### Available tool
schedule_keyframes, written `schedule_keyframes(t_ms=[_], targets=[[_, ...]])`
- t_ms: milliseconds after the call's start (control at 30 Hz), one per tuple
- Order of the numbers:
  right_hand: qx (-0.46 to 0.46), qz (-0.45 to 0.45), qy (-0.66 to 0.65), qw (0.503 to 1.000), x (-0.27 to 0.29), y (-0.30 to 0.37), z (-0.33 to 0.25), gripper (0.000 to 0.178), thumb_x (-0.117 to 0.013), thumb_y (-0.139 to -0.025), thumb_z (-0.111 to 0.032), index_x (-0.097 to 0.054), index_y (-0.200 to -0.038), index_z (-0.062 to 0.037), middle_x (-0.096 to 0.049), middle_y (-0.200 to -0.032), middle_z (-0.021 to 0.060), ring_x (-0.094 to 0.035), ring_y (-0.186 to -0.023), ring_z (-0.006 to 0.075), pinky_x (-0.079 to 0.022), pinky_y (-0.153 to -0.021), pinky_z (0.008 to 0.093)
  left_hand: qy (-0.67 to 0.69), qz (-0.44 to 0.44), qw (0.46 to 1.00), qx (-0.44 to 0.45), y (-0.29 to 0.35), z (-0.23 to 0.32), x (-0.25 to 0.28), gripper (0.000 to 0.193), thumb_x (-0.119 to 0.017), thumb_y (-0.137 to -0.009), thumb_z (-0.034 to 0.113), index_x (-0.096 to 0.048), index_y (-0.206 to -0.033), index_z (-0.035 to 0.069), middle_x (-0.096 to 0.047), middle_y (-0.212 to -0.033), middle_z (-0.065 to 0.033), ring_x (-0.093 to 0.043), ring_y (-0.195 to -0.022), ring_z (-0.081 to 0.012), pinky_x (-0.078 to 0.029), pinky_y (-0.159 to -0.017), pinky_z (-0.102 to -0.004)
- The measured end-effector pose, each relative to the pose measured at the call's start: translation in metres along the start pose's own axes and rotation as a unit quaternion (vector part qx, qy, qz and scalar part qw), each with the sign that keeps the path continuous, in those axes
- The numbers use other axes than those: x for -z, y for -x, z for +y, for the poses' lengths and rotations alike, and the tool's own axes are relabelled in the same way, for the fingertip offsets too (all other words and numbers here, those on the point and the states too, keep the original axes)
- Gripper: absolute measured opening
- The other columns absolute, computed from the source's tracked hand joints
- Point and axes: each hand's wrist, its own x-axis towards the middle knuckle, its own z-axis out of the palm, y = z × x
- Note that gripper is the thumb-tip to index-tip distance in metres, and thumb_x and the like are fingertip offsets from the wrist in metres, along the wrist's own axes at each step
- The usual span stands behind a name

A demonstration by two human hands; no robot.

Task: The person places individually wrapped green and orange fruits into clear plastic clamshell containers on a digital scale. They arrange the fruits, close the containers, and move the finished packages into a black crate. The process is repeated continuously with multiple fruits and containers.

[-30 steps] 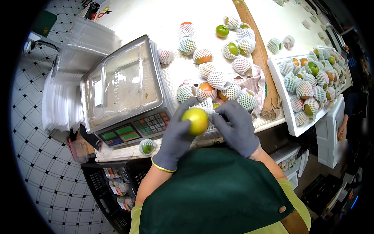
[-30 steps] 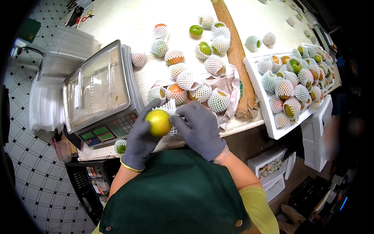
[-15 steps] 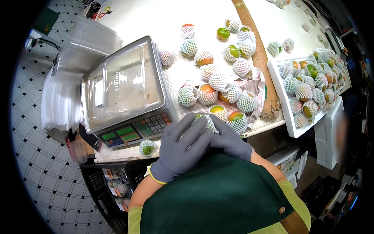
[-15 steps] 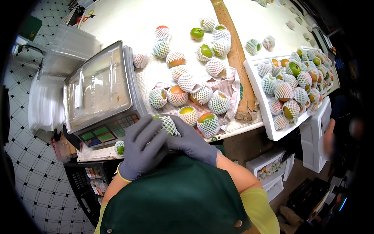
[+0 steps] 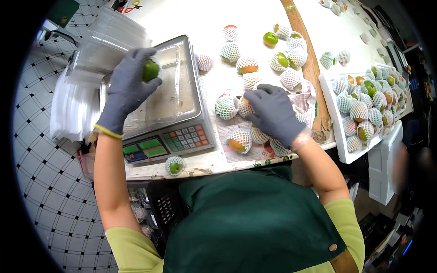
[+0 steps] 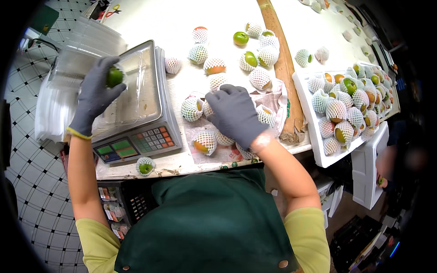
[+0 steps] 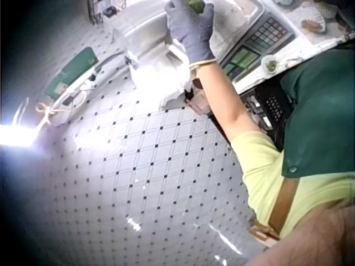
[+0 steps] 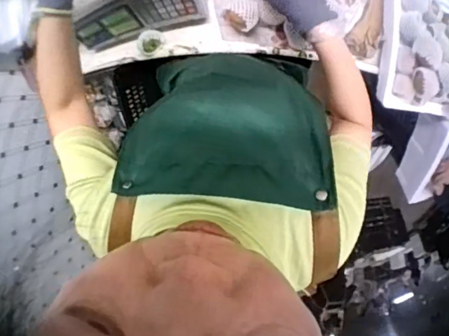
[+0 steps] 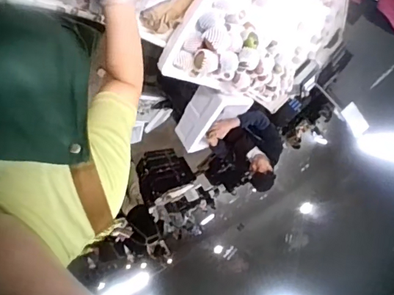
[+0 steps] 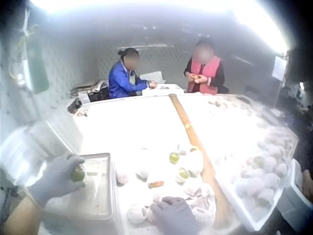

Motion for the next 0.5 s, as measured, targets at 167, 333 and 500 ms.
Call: schedule_keyframes(t_ms=[167,333,500], targets=[[-0.004,-0.182,0.203,0.962,-0.031,-0.026,-0.003,0.034,-0.072,-0.071,-0.028,-0.063,-0.096,-0.0077,-0.065,-0.090,0.0053,-0.058,-0.094,0.0225,-0.040,-0.084,0.0424,-0.137,0.048,0.987,-0.066,-0.004,-0.012,-0.033,0.059,-0.071,-0.074,0.015,-0.050,-0.129,0.014,-0.047,-0.135,-0.0138,-0.047,-0.122,-0.0340,-0.039,-0.103,-0.0433],[-0.035,-0.200,0.081,0.976,-0.007,-0.024,0.005,0.060,-0.078,-0.063,-0.038,-0.058,-0.109,-0.0053,-0.064,-0.099,0.0121,-0.055,-0.107,0.0289,-0.036,-0.097,0.0430,-0.103,0.104,0.989,-0.024,0.012,-0.003,-0.027,0.055,-0.069,-0.078,0.013,-0.051,-0.129,0.012,-0.048,-0.135,-0.0152,-0.047,-0.122,-0.0345,-0.038,-0.104,-0.0421],[-0.172,0.033,-0.341,0.924,0.025,0.022,-0.011,0.062,-0.076,-0.071,-0.031,-0.054,-0.122,-0.0036,-0.063,-0.103,0.0126,-0.056,-0.106,0.0275,-0.045,-0.091,0.0385,0.200,0.054,0.969,-0.136,0.063,0.093,-0.021,0.064,-0.077,-0.072,0.012,-0.050,-0.131,0.006,-0.047,-0.136,-0.0169,-0.045,-0.127,-0.0337,-0.042,-0.102,-0.0401]])
